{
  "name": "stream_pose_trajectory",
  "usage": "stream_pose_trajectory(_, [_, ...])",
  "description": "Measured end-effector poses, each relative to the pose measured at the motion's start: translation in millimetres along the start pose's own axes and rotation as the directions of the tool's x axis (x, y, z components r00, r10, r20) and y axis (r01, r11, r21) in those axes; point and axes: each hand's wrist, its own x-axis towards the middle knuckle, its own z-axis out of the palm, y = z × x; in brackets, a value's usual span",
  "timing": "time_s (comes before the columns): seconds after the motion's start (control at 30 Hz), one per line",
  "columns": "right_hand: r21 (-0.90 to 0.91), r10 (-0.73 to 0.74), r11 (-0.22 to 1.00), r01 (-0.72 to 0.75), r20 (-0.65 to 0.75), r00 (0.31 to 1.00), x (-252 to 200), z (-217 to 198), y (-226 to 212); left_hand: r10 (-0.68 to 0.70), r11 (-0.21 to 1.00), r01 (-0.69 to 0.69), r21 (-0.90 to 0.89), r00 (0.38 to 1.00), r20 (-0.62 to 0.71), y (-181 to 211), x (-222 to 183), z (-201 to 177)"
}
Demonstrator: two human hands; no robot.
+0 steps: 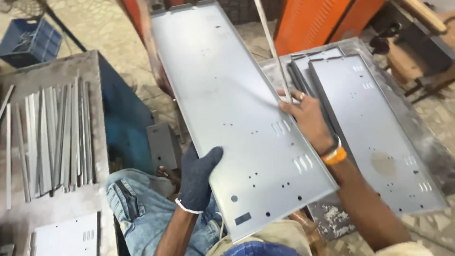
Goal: Using a stationary spot welding machine to attach metal strips onto larger metal panels.
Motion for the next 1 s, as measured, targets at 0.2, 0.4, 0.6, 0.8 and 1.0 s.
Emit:
stream_pose_trajectory(0.2, [-0.005,-0.074,0.997,0.074,-0.1,0.992,-4.6,8.3,20.3,-0.032,0.999,0.031,0.025,0.999,0.041,17.6,3.5,-7.6])
stream_pose_trajectory(0.4, [0.037,-0.076,0.996,0.081,-0.124,0.989,0.5,10.0,13.2,-0.061,0.998,0.062,-0.007,0.996,0.068,30.8,4.3,-3.1])
stream_pose_trajectory(0.6, [-0.085,-0.064,0.995,0.056,-0.096,0.993,12.7,26.8,18.2,-0.052,0.997,0.054,-0.055,0.998,0.038,30.1,-2.1,-17.4])
stream_pose_trajectory(0.8, [0.027,-0.181,0.983,0.182,-0.036,0.983,0.3,88.0,29.5,-0.088,0.994,0.094,0.05,0.988,-0.125,51.1,-24.9,-66.2])
stream_pose_trajectory(1.0, [0.013,-0.059,0.998,0.059,0.014,0.998,-7.5,80.8,14.8,-0.067,0.895,0.116,0.43,0.99,-0.128,81.7,-4.1,-131.1])
